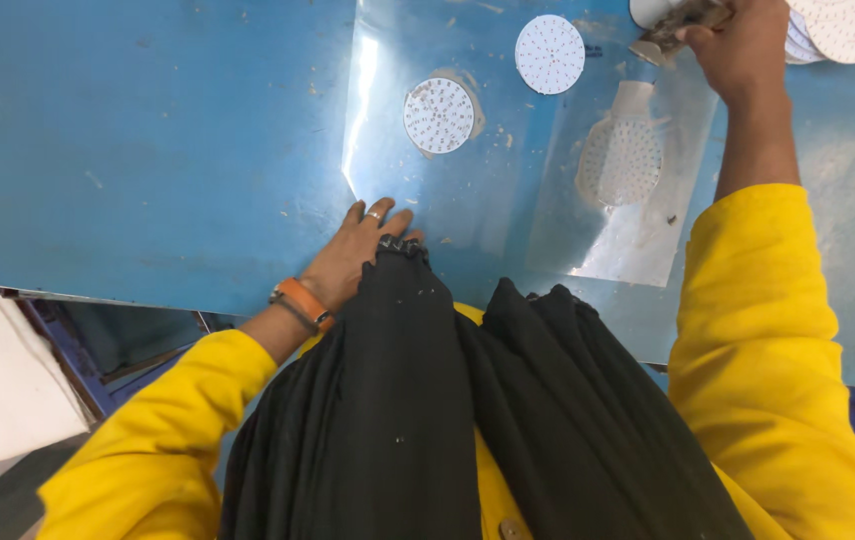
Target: The person places perforated white discs onto a clear plastic sheet on a blue workbench. They use a small metal spatula to spread a white paste over each disc, then press the plastic sheet down to adhere the discs. The process is repeated for multiple discs.
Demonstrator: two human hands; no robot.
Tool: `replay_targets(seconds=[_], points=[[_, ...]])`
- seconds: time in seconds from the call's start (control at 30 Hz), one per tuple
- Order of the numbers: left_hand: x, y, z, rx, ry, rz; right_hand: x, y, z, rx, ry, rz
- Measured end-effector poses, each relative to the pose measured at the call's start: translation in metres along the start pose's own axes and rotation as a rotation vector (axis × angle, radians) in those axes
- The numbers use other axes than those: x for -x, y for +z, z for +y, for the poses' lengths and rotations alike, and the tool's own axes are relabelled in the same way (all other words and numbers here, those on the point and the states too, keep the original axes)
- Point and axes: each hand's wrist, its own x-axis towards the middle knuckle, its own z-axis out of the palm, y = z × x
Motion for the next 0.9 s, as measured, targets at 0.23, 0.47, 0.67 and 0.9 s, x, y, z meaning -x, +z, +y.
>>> replay_targets(seconds=[0.23, 0.47, 0.67, 0.9], points=[[-0.006, 0.001, -0.007, -0.222, 0.107, -0.189, 0.075, 0.023, -0.058, -0.309, 0.157, 0.375], [-0.013, 0.019, -0.016, -0.379, 0.26, 0.013, 0.174, 0.047, -0.237, -0.64, 0.223, 0.179], [-0.015, 0.03, -0.011, -0.489, 0.205, 0.221, 0.222, 0.037, -0.278, -0.732, 0.285, 0.159], [-0.044, -0.017, 0.008, -0.391, 0.067, 0.395, 0.253, 0.053, -0.276, -0.871, 0.427, 0.211]])
